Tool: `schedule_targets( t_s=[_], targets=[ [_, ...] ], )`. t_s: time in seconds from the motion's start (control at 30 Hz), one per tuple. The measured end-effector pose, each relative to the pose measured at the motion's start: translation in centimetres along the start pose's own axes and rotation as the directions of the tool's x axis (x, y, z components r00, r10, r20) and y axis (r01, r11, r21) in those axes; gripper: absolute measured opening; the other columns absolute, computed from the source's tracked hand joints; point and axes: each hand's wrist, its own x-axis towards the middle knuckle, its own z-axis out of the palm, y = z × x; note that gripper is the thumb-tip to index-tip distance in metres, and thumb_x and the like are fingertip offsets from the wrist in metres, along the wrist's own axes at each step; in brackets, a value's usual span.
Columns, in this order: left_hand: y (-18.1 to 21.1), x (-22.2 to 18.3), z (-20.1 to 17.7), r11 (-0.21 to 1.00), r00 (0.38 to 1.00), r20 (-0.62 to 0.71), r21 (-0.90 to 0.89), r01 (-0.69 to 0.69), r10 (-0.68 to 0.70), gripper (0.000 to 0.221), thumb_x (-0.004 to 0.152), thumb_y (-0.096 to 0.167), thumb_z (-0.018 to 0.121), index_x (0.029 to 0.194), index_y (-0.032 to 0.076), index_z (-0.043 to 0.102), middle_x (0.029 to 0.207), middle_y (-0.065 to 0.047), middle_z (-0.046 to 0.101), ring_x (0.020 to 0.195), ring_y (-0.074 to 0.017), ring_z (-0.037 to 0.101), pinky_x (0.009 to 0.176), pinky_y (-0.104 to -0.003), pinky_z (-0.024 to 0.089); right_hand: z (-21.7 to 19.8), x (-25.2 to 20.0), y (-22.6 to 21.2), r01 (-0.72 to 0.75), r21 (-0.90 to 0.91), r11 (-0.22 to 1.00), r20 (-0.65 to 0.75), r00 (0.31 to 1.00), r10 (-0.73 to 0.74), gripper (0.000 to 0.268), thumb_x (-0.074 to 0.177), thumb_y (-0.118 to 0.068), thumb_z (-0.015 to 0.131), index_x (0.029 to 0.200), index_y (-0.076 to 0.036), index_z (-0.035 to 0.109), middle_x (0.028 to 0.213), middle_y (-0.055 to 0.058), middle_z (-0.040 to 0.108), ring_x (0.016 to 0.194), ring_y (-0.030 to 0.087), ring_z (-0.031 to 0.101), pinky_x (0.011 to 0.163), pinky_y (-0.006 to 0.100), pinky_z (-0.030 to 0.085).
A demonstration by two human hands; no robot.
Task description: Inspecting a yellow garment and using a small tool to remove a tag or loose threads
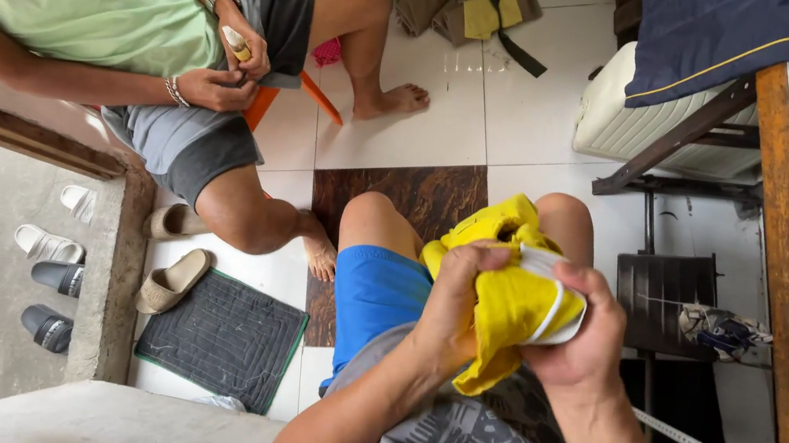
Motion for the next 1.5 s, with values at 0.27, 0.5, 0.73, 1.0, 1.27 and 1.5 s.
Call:
schedule_targets(
  t_s=[0.27,0.5,0.73,1.0,1.27,1.5],
  targets=[
    [3.8,0.2,-3.5,0.486,0.973,0.063,0.872,0.054,-0.222,0.057,0.096,0.050,0.056,0.077,-0.002,0.068,0.060,-0.016,0.057,0.058,-0.0241,0.061,0.055,-0.037,0.052,-9.9,4.5,2.4,0.456,-0.348,0.819,0.483,0.836,-0.260,0.027,0.073,-0.006,0.069,0.050,-0.001,0.057,0.035,0.005,0.044,0.029,0.012,0.049,0.029,0.023,0.040],
    [6.7,0.9,-1.2,0.373,0.856,0.337,0.909,-0.187,-0.391,0.032,0.103,0.031,0.058,0.079,0.013,0.069,0.066,-0.006,0.055,0.068,-0.0162,0.050,0.069,-0.032,0.043,-6.8,4.1,-1.9,0.514,-0.710,0.481,0.581,0.814,-0.013,0.038,0.087,-0.022,0.073,0.055,-0.006,0.061,0.044,0.004,0.054,0.045,0.011,0.053,0.046,0.027,0.043],
    [5.1,1.5,-1.4,0.071,0.859,0.072,0.997,-0.042,-0.507,0.033,0.106,0.029,0.060,0.078,0.014,0.054,0.067,0.002,0.046,0.063,-0.0083,0.042,0.054,-0.030,0.035,-3.5,0.3,-6.1,0.587,-0.800,-0.122,0.556,0.802,0.219,0.040,0.095,-0.017,0.068,0.067,-0.010,0.040,0.060,0.000,0.045,0.062,0.013,0.039,0.058,0.035,0.035],
    [1.3,2.5,-3.1,0.135,0.936,0.093,0.990,-0.049,-0.339,0.033,0.100,0.023,0.060,0.069,0.014,0.053,0.068,0.003,0.050,0.066,-0.0089,0.043,0.060,-0.032,0.036,-10.4,-5.7,-18.0,0.017,-0.836,-0.548,0.357,0.777,-0.519,0.033,0.094,-0.023,0.065,0.122,-0.007,0.068,0.118,0.015,0.066,0.109,0.031,0.061,0.098,0.045,0.049],
    [-2.7,2.1,-3.1,0.389,0.947,0.320,0.877,-0.283,-0.032,0.031,0.105,0.032,0.054,0.079,0.016,0.056,0.073,0.006,0.049,0.073,-0.0069,0.046,0.068,-0.029,0.042,-20.2,-3.4,-19.8,0.002,-0.694,-0.720,0.587,0.581,-0.564,0.021,0.103,-0.006,0.067,0.121,0.000,0.073,0.107,0.024,0.066,0.107,0.042,0.060,0.099,0.049,0.047],
    [-3.4,1.6,-2.4,0.487,0.902,0.432,0.791,-0.371,-0.013,0.034,0.109,0.036,0.048,0.083,0.015,0.048,0.075,0.006,0.042,0.070,-0.0070,0.040,0.063,-0.027,0.037,-7.5,-7.4,-14.8,0.333,-0.935,-0.125,0.348,0.786,-0.512,0.026,0.117,0.003,0.032,0.135,0.013,0.048,0.101,0.021,0.059,0.086,0.028,0.060,0.085,0.039,0.054]
  ],
)
